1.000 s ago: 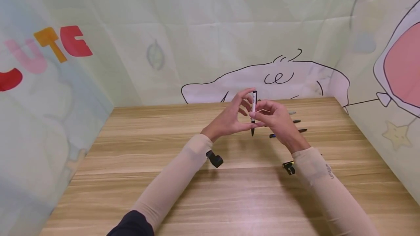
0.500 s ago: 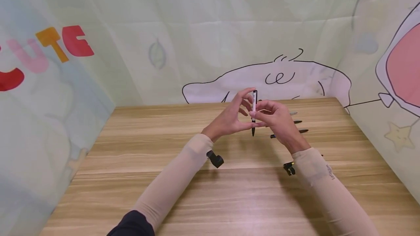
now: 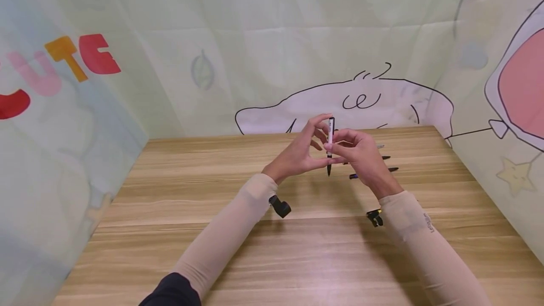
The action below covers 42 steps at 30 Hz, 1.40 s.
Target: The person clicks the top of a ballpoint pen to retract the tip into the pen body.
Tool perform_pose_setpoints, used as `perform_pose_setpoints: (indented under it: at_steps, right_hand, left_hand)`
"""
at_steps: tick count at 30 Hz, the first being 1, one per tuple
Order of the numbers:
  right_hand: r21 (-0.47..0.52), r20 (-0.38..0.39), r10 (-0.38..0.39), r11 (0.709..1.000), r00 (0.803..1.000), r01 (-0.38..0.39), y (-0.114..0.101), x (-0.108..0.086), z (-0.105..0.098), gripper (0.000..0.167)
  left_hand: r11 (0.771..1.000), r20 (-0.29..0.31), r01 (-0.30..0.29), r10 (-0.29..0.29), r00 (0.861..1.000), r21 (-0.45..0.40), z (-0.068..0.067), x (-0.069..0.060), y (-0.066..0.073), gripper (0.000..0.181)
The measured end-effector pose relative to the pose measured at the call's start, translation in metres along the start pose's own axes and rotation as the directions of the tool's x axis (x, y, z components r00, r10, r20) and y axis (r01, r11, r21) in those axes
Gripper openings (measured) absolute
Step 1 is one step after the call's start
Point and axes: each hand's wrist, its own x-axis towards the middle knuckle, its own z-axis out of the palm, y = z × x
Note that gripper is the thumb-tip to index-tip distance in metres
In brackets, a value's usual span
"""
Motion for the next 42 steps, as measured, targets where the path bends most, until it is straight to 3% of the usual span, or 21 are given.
perform_pose_setpoints:
  at_steps: [9, 18, 29, 42]
  right_hand:
    - [-0.109, -0.005, 0.015, 0.994, 1.0, -0.016, -0.003, 0.001, 0.001, 0.021]
    - [-0.149, 0.014, 0.041, 0.988, 0.999, -0.038, -0.004, 0.0, 0.0, 0.025]
    - [-0.209, -0.012, 0.061, 0.976, 0.998, -0.062, -0.003, -0.003, -0.008, 0.03]
    - [-0.287, 0.035, 0.075, 0.956, 0.997, -0.062, -0.003, -0.007, -0.017, 0.041]
  left_hand:
    - [1.0, 0.003, 0.008, -0.008, 1.0, 0.013, -0.01, -0.001, 0.001, 0.109]
    - [0.999, 0.004, 0.024, -0.024, 1.0, 0.026, -0.025, -0.007, 0.002, 0.097]
    - [0.988, -0.013, 0.134, -0.133, 0.991, 0.082, -0.05, -0.042, -0.007, 0.081]
    - [0.981, -0.049, 0.152, -0.147, 0.988, 0.117, -0.074, -0.084, -0.011, 0.071]
